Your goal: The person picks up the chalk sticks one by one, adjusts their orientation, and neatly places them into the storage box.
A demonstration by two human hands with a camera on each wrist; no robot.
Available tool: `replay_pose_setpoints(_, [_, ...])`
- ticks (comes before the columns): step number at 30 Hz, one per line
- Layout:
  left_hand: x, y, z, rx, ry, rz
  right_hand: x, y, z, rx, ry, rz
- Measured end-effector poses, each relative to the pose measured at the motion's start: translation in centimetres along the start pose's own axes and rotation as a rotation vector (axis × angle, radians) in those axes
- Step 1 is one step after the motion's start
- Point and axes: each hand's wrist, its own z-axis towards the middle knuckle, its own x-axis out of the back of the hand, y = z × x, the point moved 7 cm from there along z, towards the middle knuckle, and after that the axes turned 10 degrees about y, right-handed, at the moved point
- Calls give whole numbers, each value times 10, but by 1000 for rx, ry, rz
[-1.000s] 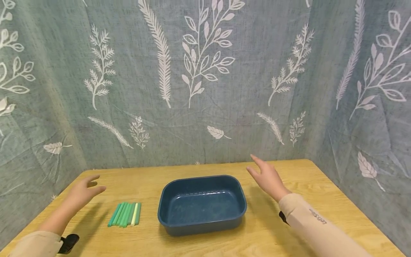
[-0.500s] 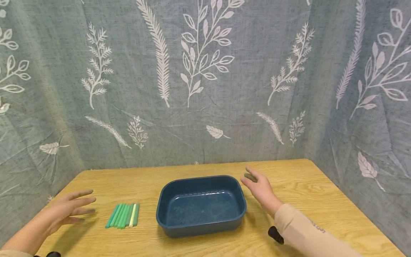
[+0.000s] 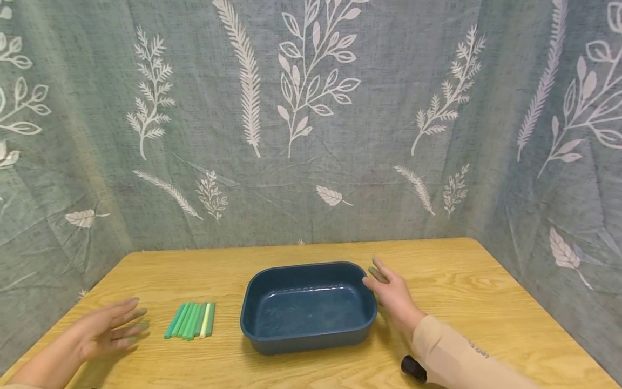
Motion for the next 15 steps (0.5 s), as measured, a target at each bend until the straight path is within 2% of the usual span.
replay_pose_setpoints(2, [-1,-2,1,21,-4,-23,-1,3,-2,0,12,1])
replay_pose_setpoints(8, [-7,-2,0,25,2,28,-3,8,-4,-2,43,15])
replay_pose_setpoints(15, [-13,-3,-2,43,-2,18,-8,9,-1,-30,40,46])
